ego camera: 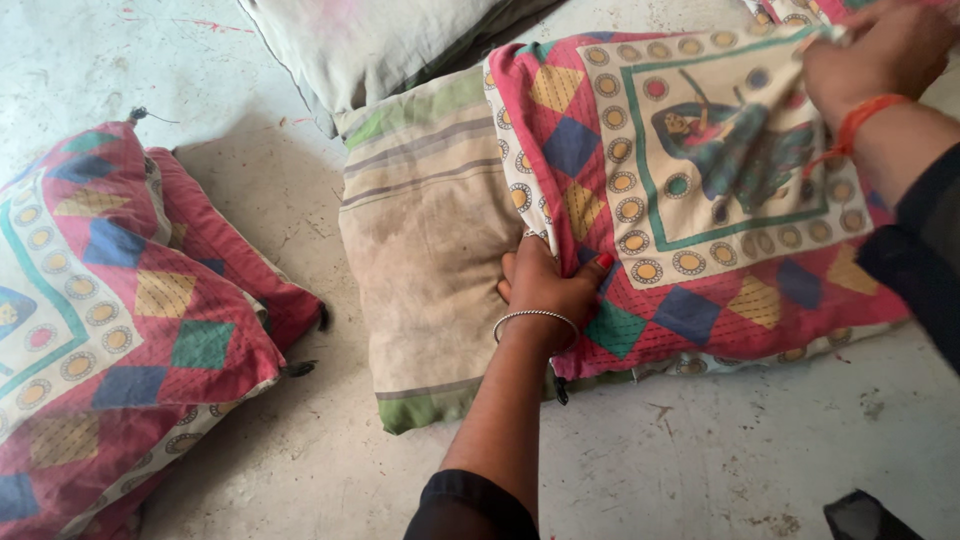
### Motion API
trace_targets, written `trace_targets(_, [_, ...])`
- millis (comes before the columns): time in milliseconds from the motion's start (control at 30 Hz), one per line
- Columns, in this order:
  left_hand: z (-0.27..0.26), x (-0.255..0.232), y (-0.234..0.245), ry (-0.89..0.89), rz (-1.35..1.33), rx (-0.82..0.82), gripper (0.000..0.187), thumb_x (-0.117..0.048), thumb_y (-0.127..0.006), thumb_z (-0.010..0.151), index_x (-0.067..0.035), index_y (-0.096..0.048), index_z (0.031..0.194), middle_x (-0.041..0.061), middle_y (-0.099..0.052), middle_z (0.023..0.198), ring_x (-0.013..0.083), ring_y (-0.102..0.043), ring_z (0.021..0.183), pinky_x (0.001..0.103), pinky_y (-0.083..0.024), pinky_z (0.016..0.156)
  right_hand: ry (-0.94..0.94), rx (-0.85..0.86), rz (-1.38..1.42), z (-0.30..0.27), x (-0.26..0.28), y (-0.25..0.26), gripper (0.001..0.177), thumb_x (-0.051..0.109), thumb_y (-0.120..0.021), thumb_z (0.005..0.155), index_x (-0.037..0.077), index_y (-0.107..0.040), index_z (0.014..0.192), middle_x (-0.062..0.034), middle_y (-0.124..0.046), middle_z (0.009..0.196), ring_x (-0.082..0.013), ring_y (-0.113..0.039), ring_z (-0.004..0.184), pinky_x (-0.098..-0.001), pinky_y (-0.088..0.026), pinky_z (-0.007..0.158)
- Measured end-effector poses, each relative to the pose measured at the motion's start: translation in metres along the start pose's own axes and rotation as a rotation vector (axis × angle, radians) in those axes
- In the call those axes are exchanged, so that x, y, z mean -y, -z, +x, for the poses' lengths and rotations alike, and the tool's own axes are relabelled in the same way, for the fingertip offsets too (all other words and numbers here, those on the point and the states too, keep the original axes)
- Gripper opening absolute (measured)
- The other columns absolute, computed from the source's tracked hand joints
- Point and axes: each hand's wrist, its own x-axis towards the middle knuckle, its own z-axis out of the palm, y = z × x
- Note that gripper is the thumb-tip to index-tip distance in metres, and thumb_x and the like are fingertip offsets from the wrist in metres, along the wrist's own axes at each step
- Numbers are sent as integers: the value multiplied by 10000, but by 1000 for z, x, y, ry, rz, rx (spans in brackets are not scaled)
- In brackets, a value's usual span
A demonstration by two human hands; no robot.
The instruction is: The person folds a patterned pillowcase, smooths it, and places it aside. They then pick up a second pillowcase, unfold it, and begin folding it over a pillow insert.
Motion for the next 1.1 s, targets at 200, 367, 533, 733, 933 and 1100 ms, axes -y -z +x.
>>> trace_targets(200, [0,-1,0,9,10,-3,766,-341,-886,733,-141,-497,1361,149,-457,1362,400,-401,1281,499,-360,1097,233,68,-187,7,-24,-8,366,292,-652,1037,-34,-765,919,-260,-712,855,-416,-699,761,-473,-561,731])
trace_targets(367, [0,-2,0,18,18,6,741,-352,-880,742,-123,-504,1339,152,-462,1376,404,-405,1296,498,-372,1096,147,221,-413,15,-44,-4,627,403,-445,1131,-85,-770,908,-306,-710,818,-434,-713,764,-511,-578,789])
trace_targets(533, [-1,-1,1,17,24,12,743,-343,-869,749,-143,-501,1363,156,-462,1384,410,-403,1298,501,-370,1096,-202,970,-216,40,-17,18,459,409,-715,950,-16,-699,1124,-192,-735,842,-348,-726,698,-521,-602,662])
trace_targets(733, [0,-3,0,14,21,4,751,-344,-880,747,-134,-493,1356,156,-448,1400,407,-395,1306,493,-371,1097,-227,1068,-109,44,8,37,450,362,-714,940,-36,-665,1146,-211,-729,902,-350,-729,757,-524,-603,695])
trace_targets(933, [-3,-3,1,2,16,-2,765,-342,-871,745,-145,-489,1377,160,-457,1392,411,-402,1294,494,-368,1096,-249,1040,-29,47,4,52,448,314,-714,930,-56,-632,1168,-230,-723,962,-352,-731,817,-528,-605,728])
trace_targets(1100, [-2,-1,-1,-6,38,-4,738,-376,-874,760,-99,-502,1334,168,-462,1393,409,-406,1305,491,-372,1104,-261,986,32,49,3,56,451,275,-713,922,-73,-603,1186,-245,-718,1012,-353,-733,866,-531,-606,755])
